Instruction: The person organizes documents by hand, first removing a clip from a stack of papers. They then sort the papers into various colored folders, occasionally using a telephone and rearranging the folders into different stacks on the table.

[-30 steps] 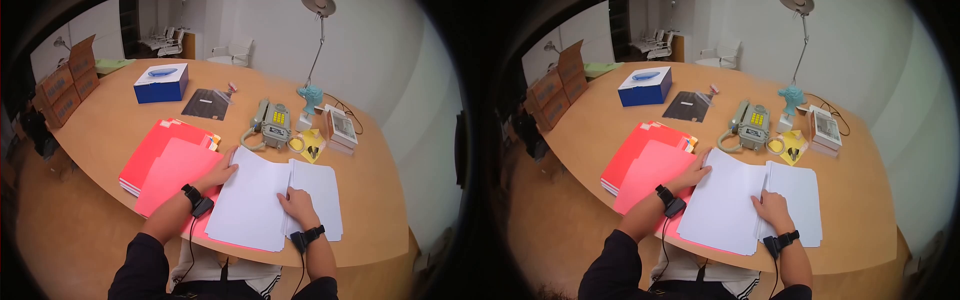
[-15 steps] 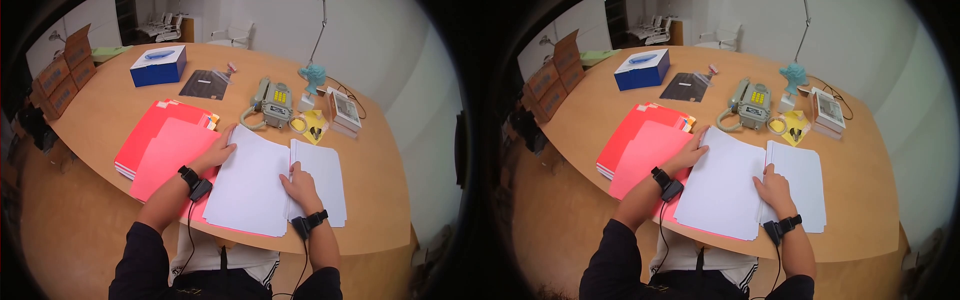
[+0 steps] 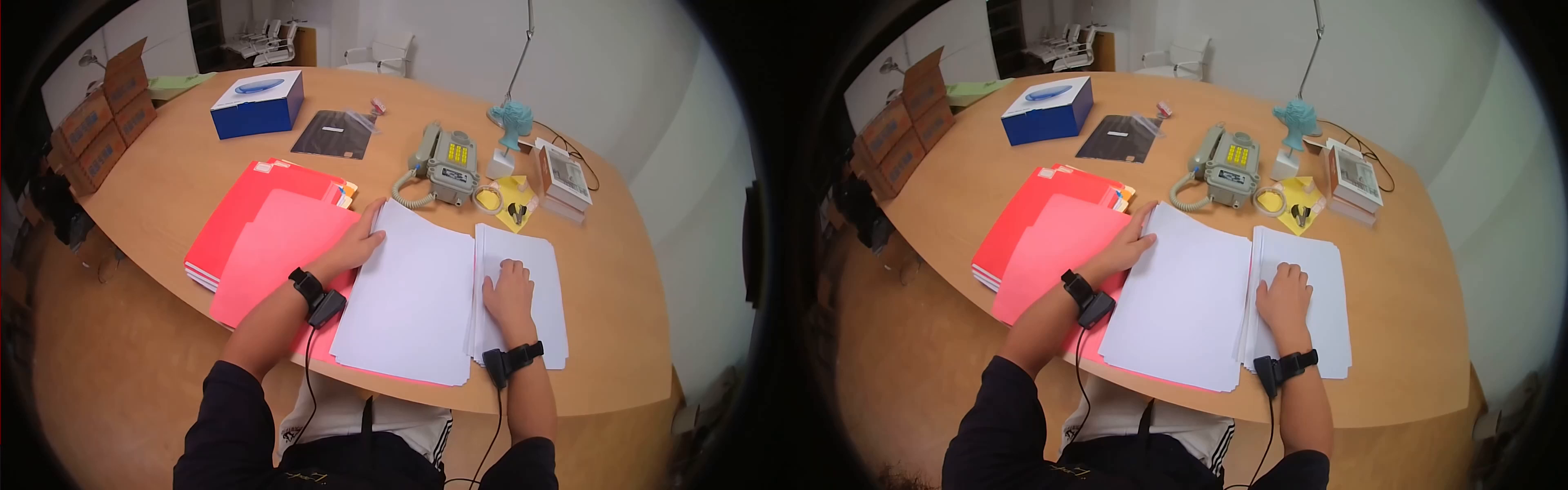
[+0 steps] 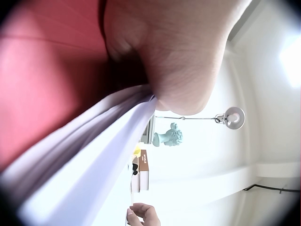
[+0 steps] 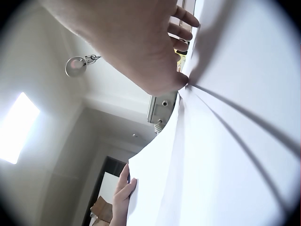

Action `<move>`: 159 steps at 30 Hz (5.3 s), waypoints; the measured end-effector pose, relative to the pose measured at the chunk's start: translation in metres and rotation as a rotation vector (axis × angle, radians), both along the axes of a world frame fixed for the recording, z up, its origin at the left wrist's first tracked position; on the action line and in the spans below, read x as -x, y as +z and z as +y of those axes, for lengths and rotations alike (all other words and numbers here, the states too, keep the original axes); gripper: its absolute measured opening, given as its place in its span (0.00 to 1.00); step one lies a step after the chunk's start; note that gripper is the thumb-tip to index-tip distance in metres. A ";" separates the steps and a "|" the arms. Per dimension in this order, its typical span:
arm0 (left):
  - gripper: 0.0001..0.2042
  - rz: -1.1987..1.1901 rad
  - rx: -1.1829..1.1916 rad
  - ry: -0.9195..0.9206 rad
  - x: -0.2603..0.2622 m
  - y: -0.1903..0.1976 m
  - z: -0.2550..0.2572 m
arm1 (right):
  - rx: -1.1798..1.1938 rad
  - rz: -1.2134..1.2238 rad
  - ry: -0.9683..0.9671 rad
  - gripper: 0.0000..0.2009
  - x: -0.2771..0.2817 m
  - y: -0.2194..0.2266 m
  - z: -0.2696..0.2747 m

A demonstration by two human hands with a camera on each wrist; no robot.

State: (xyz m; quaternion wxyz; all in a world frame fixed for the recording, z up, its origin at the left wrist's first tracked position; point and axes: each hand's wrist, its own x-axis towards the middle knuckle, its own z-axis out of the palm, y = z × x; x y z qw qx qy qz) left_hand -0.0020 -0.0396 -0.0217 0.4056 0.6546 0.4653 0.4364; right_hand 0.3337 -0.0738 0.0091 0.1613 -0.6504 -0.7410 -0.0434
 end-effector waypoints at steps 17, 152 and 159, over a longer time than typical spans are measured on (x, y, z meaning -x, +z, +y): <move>0.32 0.014 -0.056 -0.008 -0.001 0.001 -0.003 | 0.081 0.096 0.077 0.22 -0.004 -0.020 0.010; 0.35 0.047 0.039 -0.020 -0.003 0.018 -0.011 | -0.172 0.278 -0.075 0.22 -0.022 -0.019 0.029; 0.36 0.059 0.024 -0.018 -0.002 0.016 -0.010 | -0.153 0.251 -0.107 0.23 -0.020 -0.014 0.028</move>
